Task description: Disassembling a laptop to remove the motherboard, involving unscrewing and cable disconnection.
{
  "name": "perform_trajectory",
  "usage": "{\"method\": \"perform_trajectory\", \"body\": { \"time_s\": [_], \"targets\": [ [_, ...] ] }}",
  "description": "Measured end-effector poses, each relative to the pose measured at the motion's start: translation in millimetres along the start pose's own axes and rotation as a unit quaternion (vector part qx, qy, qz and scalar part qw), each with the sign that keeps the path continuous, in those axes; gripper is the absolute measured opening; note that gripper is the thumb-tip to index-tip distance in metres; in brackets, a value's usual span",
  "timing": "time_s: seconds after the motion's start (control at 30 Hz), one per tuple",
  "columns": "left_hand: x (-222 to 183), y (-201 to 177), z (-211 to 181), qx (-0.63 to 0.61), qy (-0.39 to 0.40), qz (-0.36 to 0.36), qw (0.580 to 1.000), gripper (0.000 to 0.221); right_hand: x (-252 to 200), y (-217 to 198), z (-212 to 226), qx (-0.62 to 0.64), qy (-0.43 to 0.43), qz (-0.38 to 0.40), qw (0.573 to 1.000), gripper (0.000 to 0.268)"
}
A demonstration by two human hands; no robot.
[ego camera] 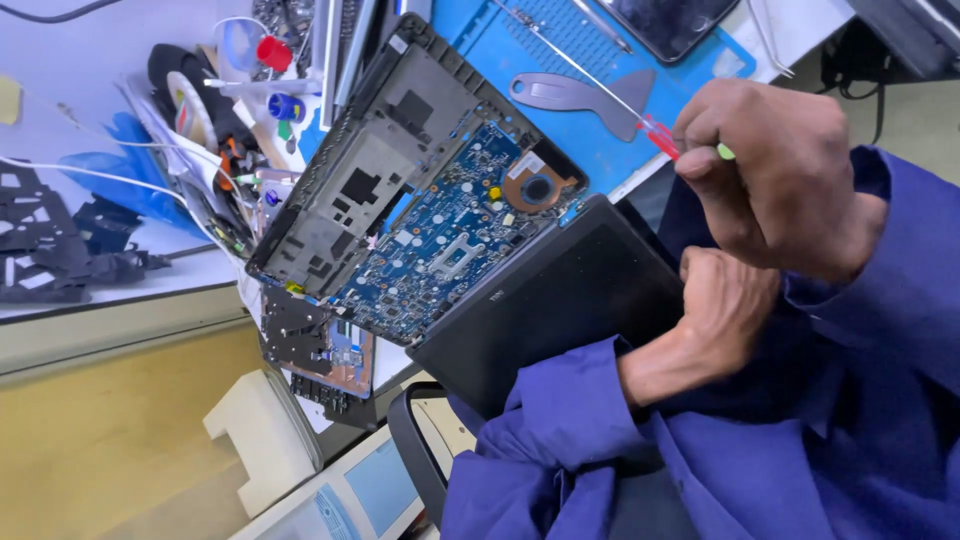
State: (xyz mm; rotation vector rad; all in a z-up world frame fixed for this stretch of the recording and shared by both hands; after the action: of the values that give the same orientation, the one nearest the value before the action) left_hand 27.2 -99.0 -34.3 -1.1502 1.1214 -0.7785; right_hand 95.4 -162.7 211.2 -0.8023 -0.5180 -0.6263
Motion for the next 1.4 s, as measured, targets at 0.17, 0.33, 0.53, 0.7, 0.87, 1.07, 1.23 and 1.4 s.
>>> {"method": "perform_trajectory", "body": {
  "time_s": [0.17, 0.33, 0.53, 0.7, 0.87, 1.07, 1.23, 1.4],
  "targets": [
    [-1, 1, 0, -0.04, 0.007, 0.118, 0.992, 0.024, -4, 41, -26, -0.323, 0.006, 0.087, 0.942, 0.027],
    [-2, 10, -6, -0.04, 0.021, 0.065, 0.997, 0.019, -10, 61, -32, -0.519, -0.014, 0.146, 0.842, 0.025],
    [-56, -101, 2, -0.19, 0.131, -0.143, 0.963, 0.029, -8, 65, -35, -0.551, -0.034, 0.177, 0.814, 0.027],
    [-118, -233, 91, -0.266, 0.094, -0.303, 0.91, 0.012, -13, 55, -51, -0.515, 0.045, 0.168, 0.839, 0.017],
    [-178, -253, 192, -0.446, -0.012, -0.397, 0.802, 0.004, -30, 20, -48, -0.417, 0.128, 0.146, 0.888, 0.016],
    [-227, -202, 264, -0.695, -0.018, -0.508, 0.508, 0.008, -50, 3, -26, -0.199, 0.176, 0.104, 0.959, 0.025],
    [-218, -180, 270, -0.758, -0.019, -0.483, 0.438, 0.007, -58, 50, 23, 0.225, 0.258, 0.231, 0.911, 0.043],
    [-211, -164, 270, -0.806, 0.0, -0.457, 0.377, 0.006, -93, 72, 13, 0.173, 0.276, 0.318, 0.89, 0.035]
  ]
}}
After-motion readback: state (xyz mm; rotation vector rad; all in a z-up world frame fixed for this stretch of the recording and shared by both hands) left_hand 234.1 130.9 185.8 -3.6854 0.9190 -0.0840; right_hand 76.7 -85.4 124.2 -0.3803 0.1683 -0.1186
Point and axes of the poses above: each hand's wrist, its own x-axis towards the middle knuckle, its own y-axis out of the palm, z = x × y, the point moved 10 cm from there along x, towards the middle knuckle, and after that the axes turned 6 degrees about -x, right-handed, at the moved point
